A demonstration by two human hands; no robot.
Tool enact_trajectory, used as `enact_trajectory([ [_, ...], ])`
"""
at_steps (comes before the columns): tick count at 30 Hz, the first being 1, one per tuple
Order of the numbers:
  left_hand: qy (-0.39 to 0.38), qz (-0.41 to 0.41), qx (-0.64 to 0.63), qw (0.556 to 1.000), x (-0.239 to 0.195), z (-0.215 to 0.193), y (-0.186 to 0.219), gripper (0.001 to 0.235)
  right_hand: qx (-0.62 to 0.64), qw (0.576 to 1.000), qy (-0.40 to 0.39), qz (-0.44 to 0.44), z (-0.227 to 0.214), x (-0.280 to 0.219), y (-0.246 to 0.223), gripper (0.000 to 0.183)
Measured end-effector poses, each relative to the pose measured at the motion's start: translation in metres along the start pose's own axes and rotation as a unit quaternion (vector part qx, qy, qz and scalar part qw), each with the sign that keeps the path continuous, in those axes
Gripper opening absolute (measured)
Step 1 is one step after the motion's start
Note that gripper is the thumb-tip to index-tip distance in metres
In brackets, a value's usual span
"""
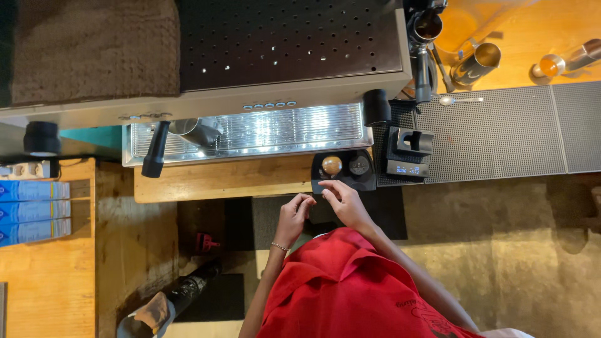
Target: The person prepares an espresso shot by dosing coffee grounds into a portafilter, tamping the grounds, and locking the portafilter into the espresso machine. The person uses a dosing cup, a tamper, and a digital scale during the process.
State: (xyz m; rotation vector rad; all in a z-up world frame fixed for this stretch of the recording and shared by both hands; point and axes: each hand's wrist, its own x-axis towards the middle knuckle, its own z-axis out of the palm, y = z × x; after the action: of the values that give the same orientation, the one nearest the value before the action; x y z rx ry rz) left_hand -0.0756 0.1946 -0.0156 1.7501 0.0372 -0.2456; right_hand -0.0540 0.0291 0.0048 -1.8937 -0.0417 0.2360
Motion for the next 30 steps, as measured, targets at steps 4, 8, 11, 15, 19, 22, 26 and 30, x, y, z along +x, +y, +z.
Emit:
enact_trajectory([
  [4, -0.014, 0.010, 0.021, 1.000, 0.005, 0.003, -0.005, 0.020, 0.008, 1.000, 0.021, 0.007, -0.002, -0.003, 0.008, 0.022],
  [8, -0.019, 0.003, 0.033, 0.999, 0.010, 0.006, -0.014, 0.025, 0.009, 0.999, 0.034, 0.019, -0.006, -0.006, 0.004, 0.022],
  [11, -0.033, -0.002, 0.036, 0.999, 0.015, 0.007, -0.015, 0.027, 0.011, 0.999, 0.046, 0.024, -0.008, -0.009, 0.005, 0.022],
  [15, -0.050, 0.021, -0.018, 0.998, 0.017, 0.011, 0.003, 0.016, 0.013, 0.997, 0.063, 0.036, -0.008, -0.012, 0.016, 0.022],
  [19, -0.074, 0.074, -0.003, 0.995, 0.022, 0.011, 0.009, 0.029, 0.008, 0.996, 0.080, 0.046, -0.012, -0.016, 0.017, 0.023],
  [22, -0.102, 0.041, -0.013, 0.994, 0.026, 0.015, 0.008, 0.030, -0.011, 0.995, 0.079, 0.063, -0.017, -0.018, 0.018, 0.024],
  [26, -0.130, 0.033, -0.026, 0.991, 0.030, 0.020, 0.021, 0.028, -0.006, 0.993, 0.094, 0.068, -0.026, -0.017, 0.015, 0.023],
  [30, -0.143, 0.035, -0.018, 0.989, 0.033, 0.028, 0.027, 0.028, 0.008, 0.993, 0.100, 0.061, -0.036, -0.016, 0.016, 0.023],
])
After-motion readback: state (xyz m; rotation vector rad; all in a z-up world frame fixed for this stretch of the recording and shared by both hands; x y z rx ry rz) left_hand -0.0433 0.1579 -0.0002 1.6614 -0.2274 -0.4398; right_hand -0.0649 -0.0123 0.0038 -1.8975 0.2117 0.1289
